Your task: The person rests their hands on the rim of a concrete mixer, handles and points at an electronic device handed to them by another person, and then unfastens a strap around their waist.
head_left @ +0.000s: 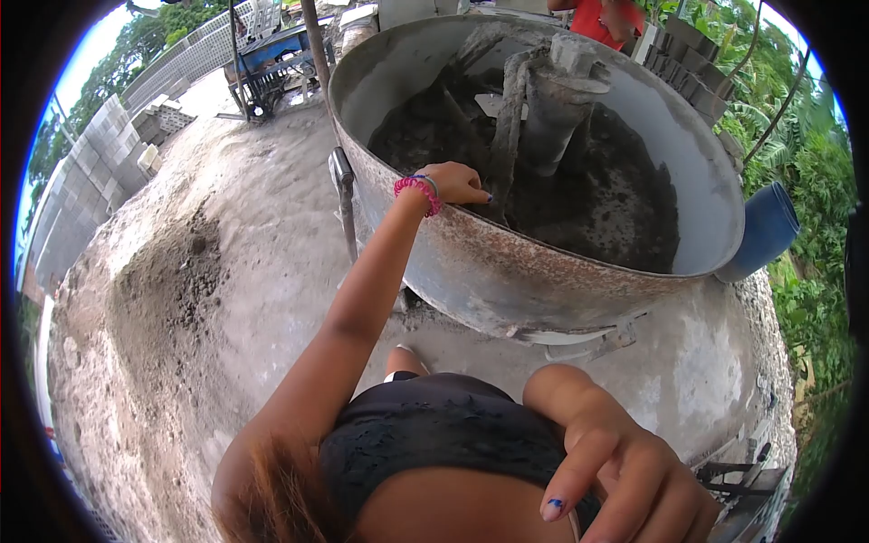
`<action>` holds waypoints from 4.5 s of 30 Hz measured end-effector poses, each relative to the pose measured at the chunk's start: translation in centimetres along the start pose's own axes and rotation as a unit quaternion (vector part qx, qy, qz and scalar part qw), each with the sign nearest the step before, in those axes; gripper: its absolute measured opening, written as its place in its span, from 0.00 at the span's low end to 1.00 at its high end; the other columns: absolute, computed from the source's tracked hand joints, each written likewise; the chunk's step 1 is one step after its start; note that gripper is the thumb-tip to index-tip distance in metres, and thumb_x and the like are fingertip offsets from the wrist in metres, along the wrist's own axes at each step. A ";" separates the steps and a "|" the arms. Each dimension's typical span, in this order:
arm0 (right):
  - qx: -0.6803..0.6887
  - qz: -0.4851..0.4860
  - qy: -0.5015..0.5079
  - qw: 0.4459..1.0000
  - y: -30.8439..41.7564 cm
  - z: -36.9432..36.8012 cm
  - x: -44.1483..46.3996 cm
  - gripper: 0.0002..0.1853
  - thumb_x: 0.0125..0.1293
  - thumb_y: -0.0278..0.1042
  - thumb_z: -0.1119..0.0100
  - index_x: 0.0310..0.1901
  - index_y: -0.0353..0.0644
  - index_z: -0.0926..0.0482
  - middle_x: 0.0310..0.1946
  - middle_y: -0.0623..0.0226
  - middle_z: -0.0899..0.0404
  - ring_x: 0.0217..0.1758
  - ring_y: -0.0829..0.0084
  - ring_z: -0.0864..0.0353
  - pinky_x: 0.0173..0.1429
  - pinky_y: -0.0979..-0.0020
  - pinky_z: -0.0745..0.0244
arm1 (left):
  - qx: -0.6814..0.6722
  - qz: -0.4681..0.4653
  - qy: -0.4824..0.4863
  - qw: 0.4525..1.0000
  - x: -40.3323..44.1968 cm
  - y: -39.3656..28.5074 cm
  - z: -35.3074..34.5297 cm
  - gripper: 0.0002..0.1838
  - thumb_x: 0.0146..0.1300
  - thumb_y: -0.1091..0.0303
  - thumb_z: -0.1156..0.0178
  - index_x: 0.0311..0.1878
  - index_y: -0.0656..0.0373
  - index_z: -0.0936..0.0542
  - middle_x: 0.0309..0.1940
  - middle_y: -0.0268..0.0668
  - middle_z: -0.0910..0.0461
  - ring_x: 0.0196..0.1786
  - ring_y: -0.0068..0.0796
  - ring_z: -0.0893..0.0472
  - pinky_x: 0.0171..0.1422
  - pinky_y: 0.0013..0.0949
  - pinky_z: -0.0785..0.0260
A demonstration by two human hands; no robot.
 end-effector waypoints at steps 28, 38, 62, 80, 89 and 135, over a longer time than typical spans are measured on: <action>-0.031 0.001 -0.118 0.993 0.1 -1.3 -1.1 0.09 0.63 0.36 0.42 0.43 0.52 0.29 0.48 0.73 0.26 0.60 0.63 0.32 0.59 0.48 0.32 | -0.010 -0.011 -0.027 1.000 -0.3 0.0 0.3 0.27 0.56 0.40 0.44 0.45 0.55 0.19 0.43 0.41 0.19 0.48 0.39 0.21 0.54 0.37 0.32; -0.159 0.062 -0.052 0.984 -0.7 7.4 -1.4 0.25 0.64 0.62 0.54 0.44 0.46 0.28 0.36 0.67 0.22 0.49 0.61 0.25 0.60 0.48 0.37 | -0.017 -0.011 -0.027 0.999 -0.2 0.0 0.3 0.27 0.57 0.40 0.44 0.45 0.55 0.19 0.43 0.41 0.19 0.48 0.40 0.21 0.54 0.36 0.32; -0.516 -0.694 0.003 0.502 -14.5 23.3 -16.3 0.24 0.62 0.48 0.45 0.53 0.38 0.26 0.36 0.51 0.19 0.40 0.56 0.19 0.46 0.61 0.27 | 0.019 0.015 -0.023 0.999 -1.0 -0.4 0.7 0.31 0.54 0.38 0.43 0.49 0.54 0.20 0.45 0.42 0.19 0.50 0.42 0.22 0.55 0.39 0.32; -0.571 -0.660 0.017 0.489 -14.4 23.3 -16.0 0.24 0.62 0.48 0.45 0.52 0.37 0.26 0.35 0.50 0.19 0.41 0.54 0.20 0.46 0.59 0.28 | -0.020 -0.025 -0.004 0.999 0.2 0.2 -0.3 0.29 0.55 0.41 0.42 0.46 0.59 0.19 0.44 0.43 0.19 0.49 0.42 0.21 0.54 0.39 0.32; -0.530 -0.660 -0.037 0.531 -13.9 23.3 -15.8 0.22 0.61 0.47 0.43 0.52 0.39 0.25 0.30 0.54 0.19 0.34 0.59 0.19 0.40 0.63 0.27 | -0.014 -0.032 -0.023 0.999 0.1 0.1 0.0 0.29 0.56 0.40 0.43 0.47 0.59 0.20 0.43 0.45 0.19 0.48 0.43 0.21 0.54 0.38 0.31; -0.532 -0.631 -0.037 0.563 -13.9 23.2 -15.8 0.20 0.62 0.45 0.42 0.50 0.40 0.23 0.28 0.58 0.18 0.31 0.64 0.19 0.38 0.66 0.27 | -0.029 0.001 -0.032 0.999 -0.9 -0.3 0.8 0.27 0.56 0.43 0.43 0.46 0.57 0.20 0.43 0.43 0.18 0.47 0.41 0.20 0.53 0.38 0.31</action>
Point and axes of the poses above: each hand's wrist, its own x-axis towards the middle knuckle, its own z-axis out of the back of the hand, y = z × x, the point moved 8 cm from there along x, towards the middle knuckle
